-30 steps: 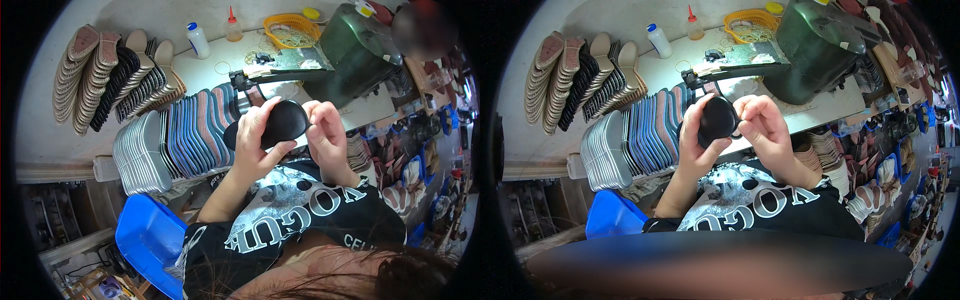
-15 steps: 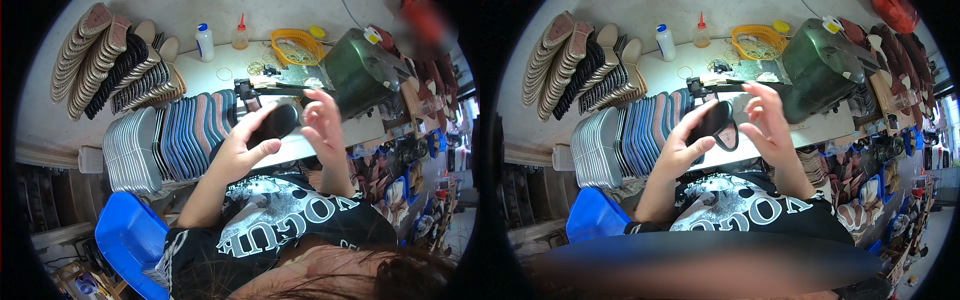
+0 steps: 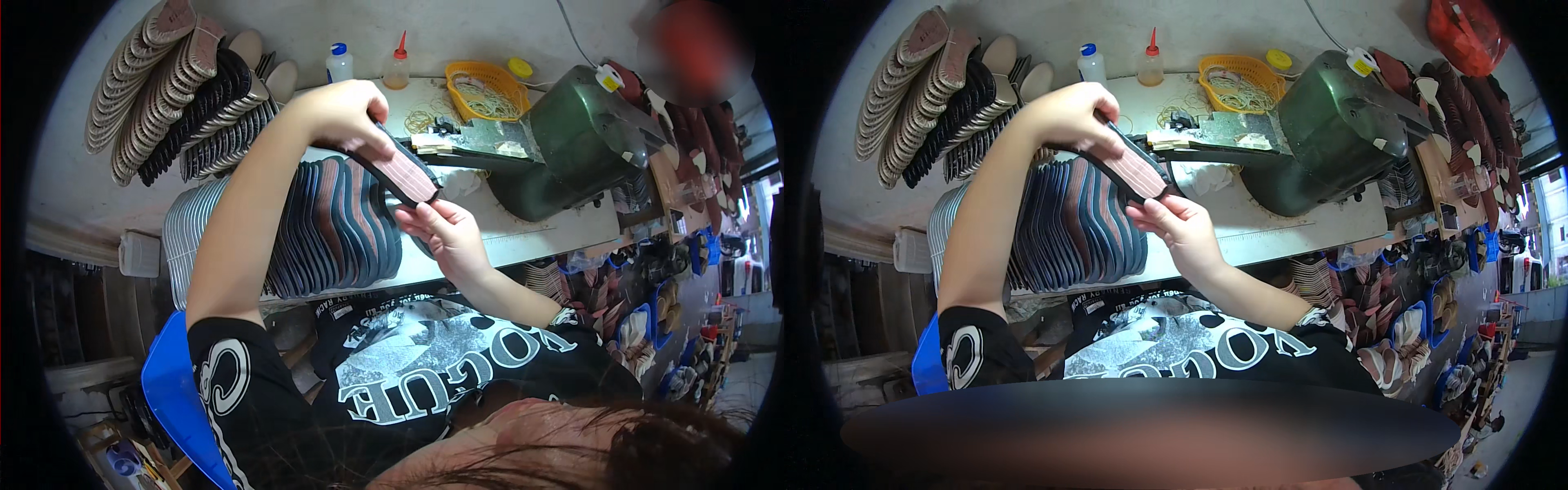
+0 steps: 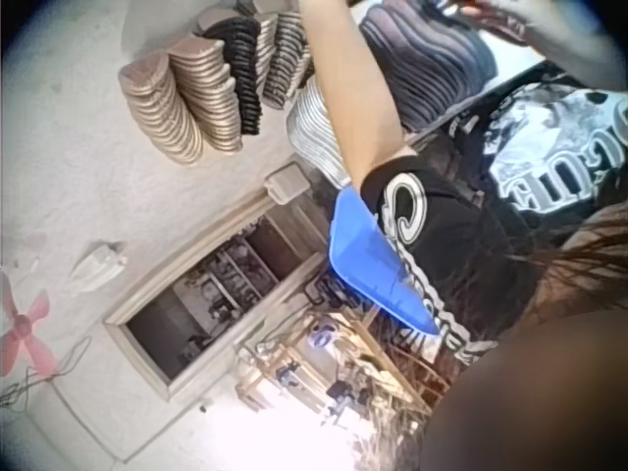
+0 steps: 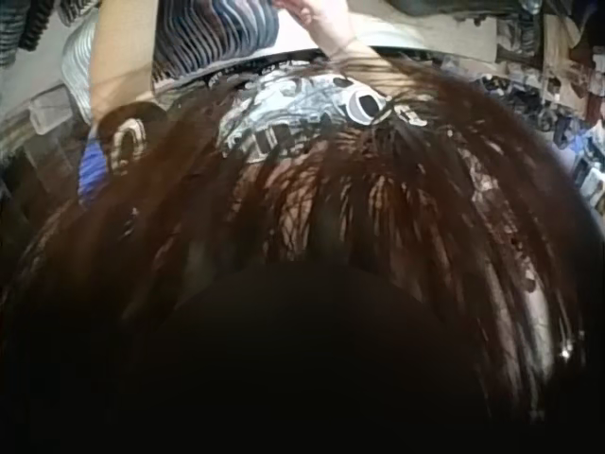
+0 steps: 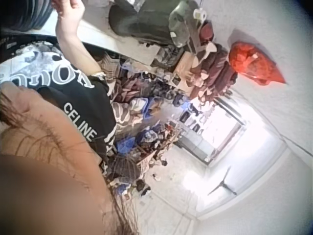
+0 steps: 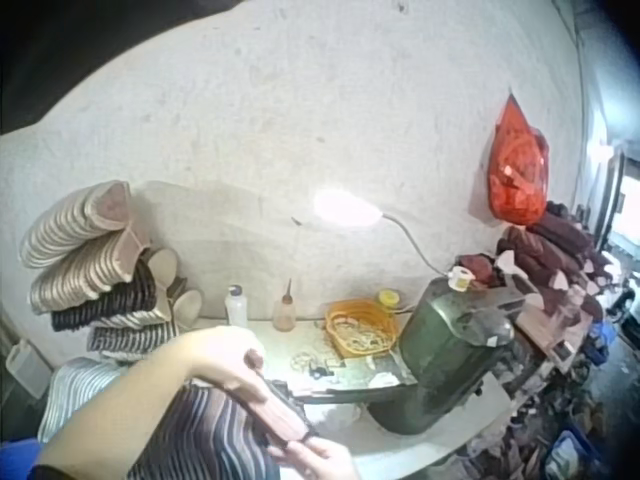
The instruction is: Inspecting and sorting various components of shoe soles at a manufacturing workstation.
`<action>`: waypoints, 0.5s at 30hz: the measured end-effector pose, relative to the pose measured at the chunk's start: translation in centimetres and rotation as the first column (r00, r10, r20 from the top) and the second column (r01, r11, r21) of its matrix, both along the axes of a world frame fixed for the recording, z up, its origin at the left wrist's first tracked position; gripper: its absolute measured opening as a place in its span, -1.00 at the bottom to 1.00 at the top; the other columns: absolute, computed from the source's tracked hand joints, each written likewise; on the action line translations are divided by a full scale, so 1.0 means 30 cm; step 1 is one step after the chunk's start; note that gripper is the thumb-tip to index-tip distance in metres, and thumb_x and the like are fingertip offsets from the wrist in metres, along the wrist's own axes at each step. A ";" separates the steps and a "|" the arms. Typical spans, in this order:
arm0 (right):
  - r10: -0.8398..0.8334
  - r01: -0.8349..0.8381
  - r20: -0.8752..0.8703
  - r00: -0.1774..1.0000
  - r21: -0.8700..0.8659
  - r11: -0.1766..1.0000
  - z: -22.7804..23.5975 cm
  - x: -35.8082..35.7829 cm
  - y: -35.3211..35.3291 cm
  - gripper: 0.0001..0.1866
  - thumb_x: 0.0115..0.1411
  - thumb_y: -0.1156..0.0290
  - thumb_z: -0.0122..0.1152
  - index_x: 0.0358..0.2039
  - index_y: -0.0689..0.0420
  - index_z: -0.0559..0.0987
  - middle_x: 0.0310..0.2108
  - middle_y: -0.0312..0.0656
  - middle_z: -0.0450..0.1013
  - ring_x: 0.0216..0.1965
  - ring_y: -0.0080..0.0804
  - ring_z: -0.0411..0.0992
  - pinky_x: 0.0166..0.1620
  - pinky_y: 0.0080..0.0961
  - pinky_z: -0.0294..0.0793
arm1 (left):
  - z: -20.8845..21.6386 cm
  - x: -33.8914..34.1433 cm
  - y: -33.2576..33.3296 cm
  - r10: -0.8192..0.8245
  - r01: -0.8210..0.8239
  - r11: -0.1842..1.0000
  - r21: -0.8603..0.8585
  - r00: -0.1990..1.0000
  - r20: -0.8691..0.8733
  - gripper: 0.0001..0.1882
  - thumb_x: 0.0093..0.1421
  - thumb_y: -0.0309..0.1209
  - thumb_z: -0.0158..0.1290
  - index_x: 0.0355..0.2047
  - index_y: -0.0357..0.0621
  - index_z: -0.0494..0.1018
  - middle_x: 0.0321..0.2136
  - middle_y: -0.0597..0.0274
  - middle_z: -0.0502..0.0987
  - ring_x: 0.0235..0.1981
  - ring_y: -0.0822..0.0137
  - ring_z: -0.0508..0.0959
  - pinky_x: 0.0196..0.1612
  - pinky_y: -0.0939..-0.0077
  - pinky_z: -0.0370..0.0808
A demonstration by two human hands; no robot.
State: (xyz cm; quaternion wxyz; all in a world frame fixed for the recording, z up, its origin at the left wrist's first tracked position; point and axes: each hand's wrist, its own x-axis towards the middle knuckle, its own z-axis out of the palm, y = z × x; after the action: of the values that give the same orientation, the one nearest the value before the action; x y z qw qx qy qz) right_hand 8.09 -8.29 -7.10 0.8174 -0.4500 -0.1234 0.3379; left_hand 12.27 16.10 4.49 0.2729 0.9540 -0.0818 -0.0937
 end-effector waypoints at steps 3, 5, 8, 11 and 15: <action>0.018 -0.018 -0.002 1.000 0.016 1.000 0.015 0.023 0.032 -0.71 0.28 0.38 0.08 -0.10 0.34 0.47 -0.14 0.00 0.51 -0.14 -0.37 0.53 -0.08 -0.50 0.52 | 0.004 0.153 0.018 -0.134 0.137 0.991 -0.003 0.964 -0.228 -0.62 -0.14 -0.20 0.34 -0.47 -0.28 0.54 -0.67 0.31 0.46 -0.61 0.47 0.41 -0.53 0.52 0.33; -0.037 0.037 -0.003 0.999 0.012 0.999 0.016 0.062 0.044 -0.75 0.30 0.36 0.06 -0.21 0.32 0.51 -0.20 -0.03 0.53 -0.19 -0.38 0.54 -0.11 -0.53 0.52 | 0.001 0.254 -0.011 -0.183 0.187 0.982 -0.008 0.950 -0.253 -0.65 -0.13 -0.19 0.34 -0.48 -0.22 0.56 -0.68 0.33 0.46 -0.61 0.49 0.42 -0.55 0.53 0.32; -0.055 0.055 -0.044 0.997 -0.002 0.998 0.000 0.128 0.059 -0.74 0.32 0.35 0.03 -0.20 0.33 0.50 -0.21 -0.03 0.53 -0.21 -0.38 0.54 -0.13 -0.55 0.53 | -0.005 0.359 -0.037 -0.110 0.119 0.993 0.007 0.939 -0.326 -0.69 -0.15 -0.28 0.36 -0.50 -0.22 0.55 -0.64 0.28 0.53 -0.61 0.46 0.50 -0.54 0.53 0.41; -0.040 0.041 -0.047 0.998 0.011 0.999 0.005 0.172 0.060 -0.70 0.32 0.32 0.02 -0.15 0.35 0.48 -0.26 -0.08 0.53 -0.25 -0.43 0.54 -0.17 -0.58 0.52 | -0.030 0.432 -0.035 -0.118 0.109 0.993 -0.047 0.910 -0.396 -0.75 -0.13 -0.39 0.36 -0.53 -0.26 0.53 -0.62 0.23 0.55 -0.59 0.44 0.54 -0.51 0.54 0.47; -0.030 0.027 -0.184 0.983 -0.019 0.999 0.060 0.204 0.065 -0.69 0.32 0.32 0.03 -0.15 0.35 0.47 -0.32 -0.13 0.54 -0.34 -0.48 0.55 -0.26 -0.62 0.53 | -0.034 0.458 -0.024 -0.053 0.036 0.998 -0.046 0.890 -0.453 -0.74 -0.11 -0.41 0.36 -0.54 -0.28 0.50 -0.62 0.20 0.55 -0.60 0.42 0.54 -0.53 0.54 0.47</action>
State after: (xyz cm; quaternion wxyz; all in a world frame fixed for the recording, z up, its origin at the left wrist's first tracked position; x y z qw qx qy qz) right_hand 14.21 -6.35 -5.29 0.8264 -0.4252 -0.0382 0.3672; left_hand 26.03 15.39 3.46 0.2996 0.8984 -0.0393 -0.3186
